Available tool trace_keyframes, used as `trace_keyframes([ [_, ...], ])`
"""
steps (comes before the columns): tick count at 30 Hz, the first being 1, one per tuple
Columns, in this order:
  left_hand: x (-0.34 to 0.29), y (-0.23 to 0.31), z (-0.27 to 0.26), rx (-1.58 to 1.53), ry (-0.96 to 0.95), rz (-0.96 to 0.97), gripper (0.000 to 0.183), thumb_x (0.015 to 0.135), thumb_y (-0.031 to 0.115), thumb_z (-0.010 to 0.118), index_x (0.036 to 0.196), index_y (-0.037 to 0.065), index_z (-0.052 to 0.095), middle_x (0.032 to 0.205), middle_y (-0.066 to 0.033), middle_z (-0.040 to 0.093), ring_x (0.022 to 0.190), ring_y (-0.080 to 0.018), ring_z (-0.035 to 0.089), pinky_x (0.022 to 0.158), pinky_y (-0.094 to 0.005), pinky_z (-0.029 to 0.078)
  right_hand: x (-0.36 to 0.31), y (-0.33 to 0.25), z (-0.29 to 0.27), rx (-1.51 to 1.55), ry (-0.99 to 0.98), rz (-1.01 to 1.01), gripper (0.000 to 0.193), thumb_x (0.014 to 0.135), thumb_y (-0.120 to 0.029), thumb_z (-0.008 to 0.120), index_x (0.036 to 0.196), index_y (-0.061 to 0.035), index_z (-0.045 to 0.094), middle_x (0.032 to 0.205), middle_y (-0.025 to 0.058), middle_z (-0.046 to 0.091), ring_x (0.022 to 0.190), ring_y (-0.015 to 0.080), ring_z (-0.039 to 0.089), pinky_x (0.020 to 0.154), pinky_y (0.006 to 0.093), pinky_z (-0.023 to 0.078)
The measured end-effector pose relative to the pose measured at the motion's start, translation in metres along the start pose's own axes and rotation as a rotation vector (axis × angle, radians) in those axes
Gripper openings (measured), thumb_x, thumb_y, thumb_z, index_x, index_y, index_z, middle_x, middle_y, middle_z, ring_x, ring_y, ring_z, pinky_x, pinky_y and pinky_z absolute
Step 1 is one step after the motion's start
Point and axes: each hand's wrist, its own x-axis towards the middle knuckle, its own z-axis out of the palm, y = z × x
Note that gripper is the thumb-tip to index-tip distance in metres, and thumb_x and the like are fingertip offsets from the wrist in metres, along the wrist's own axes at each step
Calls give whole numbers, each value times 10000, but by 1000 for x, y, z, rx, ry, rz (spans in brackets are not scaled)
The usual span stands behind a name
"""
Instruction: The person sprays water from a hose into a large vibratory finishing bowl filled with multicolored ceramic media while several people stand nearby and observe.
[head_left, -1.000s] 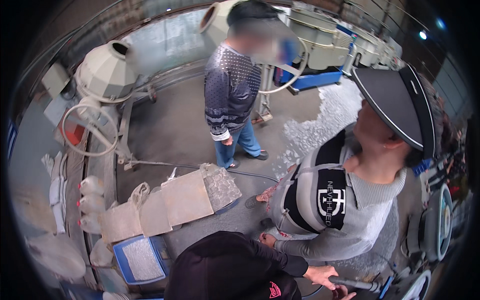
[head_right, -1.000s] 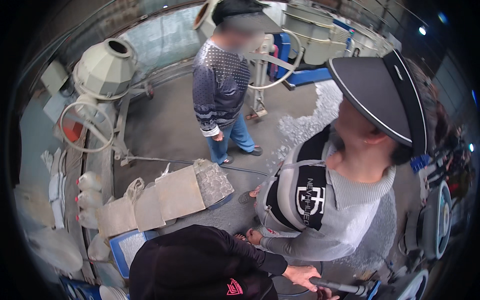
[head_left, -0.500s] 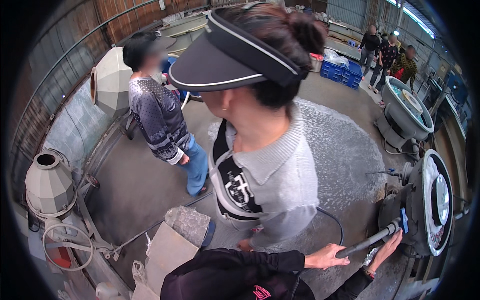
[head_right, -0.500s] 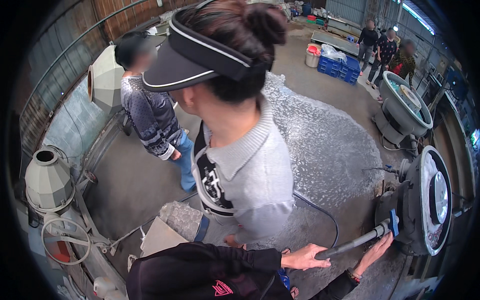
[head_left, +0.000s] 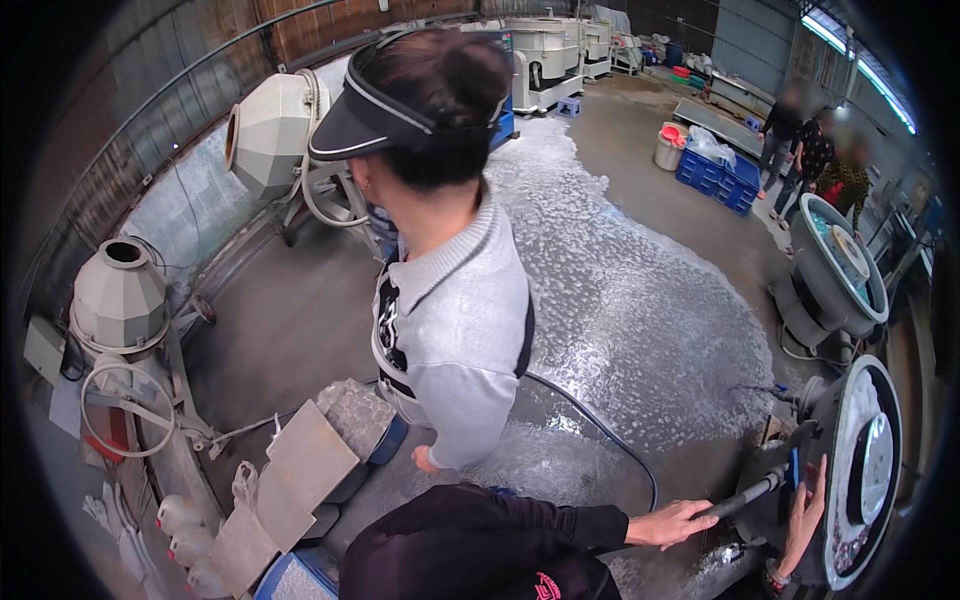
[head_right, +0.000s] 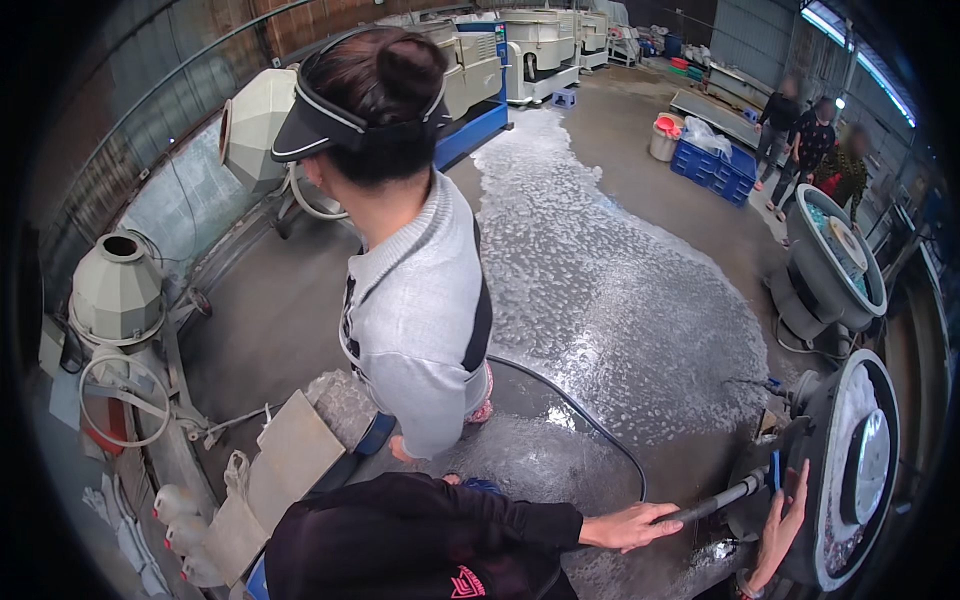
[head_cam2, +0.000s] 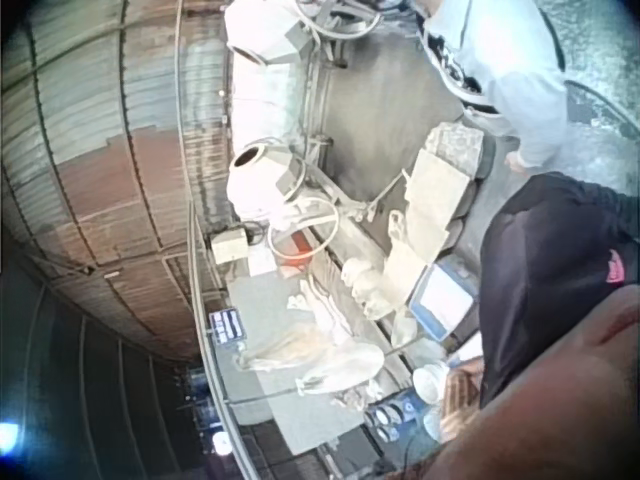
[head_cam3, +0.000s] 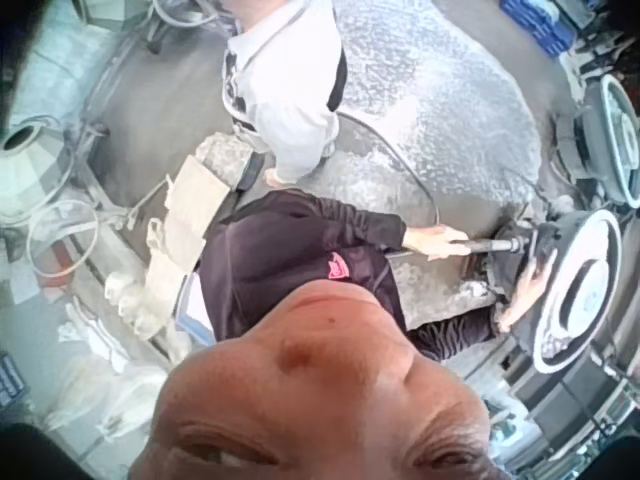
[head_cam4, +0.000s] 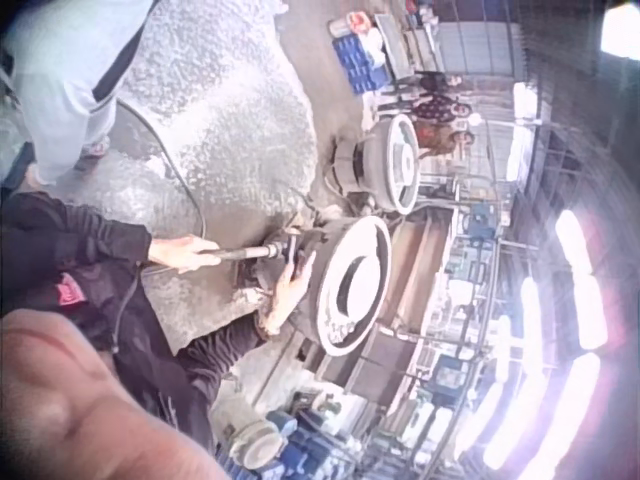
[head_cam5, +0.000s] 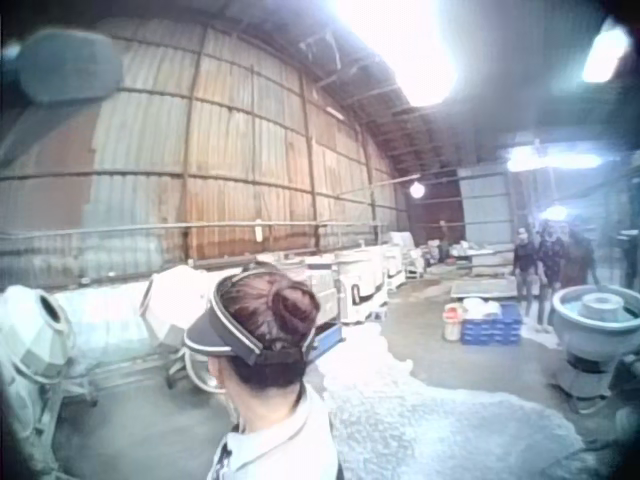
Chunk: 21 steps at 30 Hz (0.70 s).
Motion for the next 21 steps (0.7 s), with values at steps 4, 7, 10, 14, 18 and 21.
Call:
trace_keyframes([
  [4, 27, -7, 5, -5, 7, -53, 491, 848, 479, 373, 1028, 26, 431, 438, -3, 345, 330, -94, 407, 345, -240, 359, 43, 51, 11, -276, 109, -139, 328, 883, -154, 395, 1165, 8, 427, 1005, 175, 497, 916, 277, 495, 798, 313, 367],
  [7, 49, -15, 4, -10, 0, -88, 459, 851, 450, 392, 1007, 21, 445, 422, -1, 340, 319, -98, 411, 330, -249, 360, 71, 90, 36, -241, 46, -131, 286, 877, -154, 407, 1041, 60, 502, 862, 164, 491, 774, 269, 496, 699, 331, 385],
  [10, 73, -23, -1, -47, 18, -136, 443, 855, 435, 397, 1016, 24, 438, 425, 3, 341, 319, -99, 410, 326, -248, 358, 92, 126, 63, -334, 20, -136, 276, 859, -162, 440, 972, 72, 531, 796, 152, 458, 735, 280, 480, 683, 342, 386],
  [14, 112, -15, -20, -62, -30, -156, 450, 857, 429, 396, 1051, 23, 421, 442, -17, 375, 320, -106, 415, 317, -253, 355, 125, 133, 83, -644, 208, -13, 309, 844, -245, 461, 1061, -30, 513, 865, 154, 465, 807, 304, 494, 665, 405, 394],
  [18, 146, 1, -38, 16, -72, -90, 454, 835, 374, 464, 1059, -16, 402, 499, -58, 442, 333, -135, 449, 325, -272, 374, 159, 130, 92, -806, 205, 226, 323, 845, -366, 423, 951, -83, 541, 874, 122, 522, 846, 292, 517, 630, 426, 430],
  [21, 171, 11, -54, 48, -105, -31, 427, 812, 293, 510, 1057, -37, 391, 543, -81, 478, 344, -152, 469, 335, -280, 388, 183, 122, 98, -895, 316, 368, 411, 843, -447, 378, 925, -79, 540, 907, 122, 539, 853, 310, 511, 677, 457, 412],
])
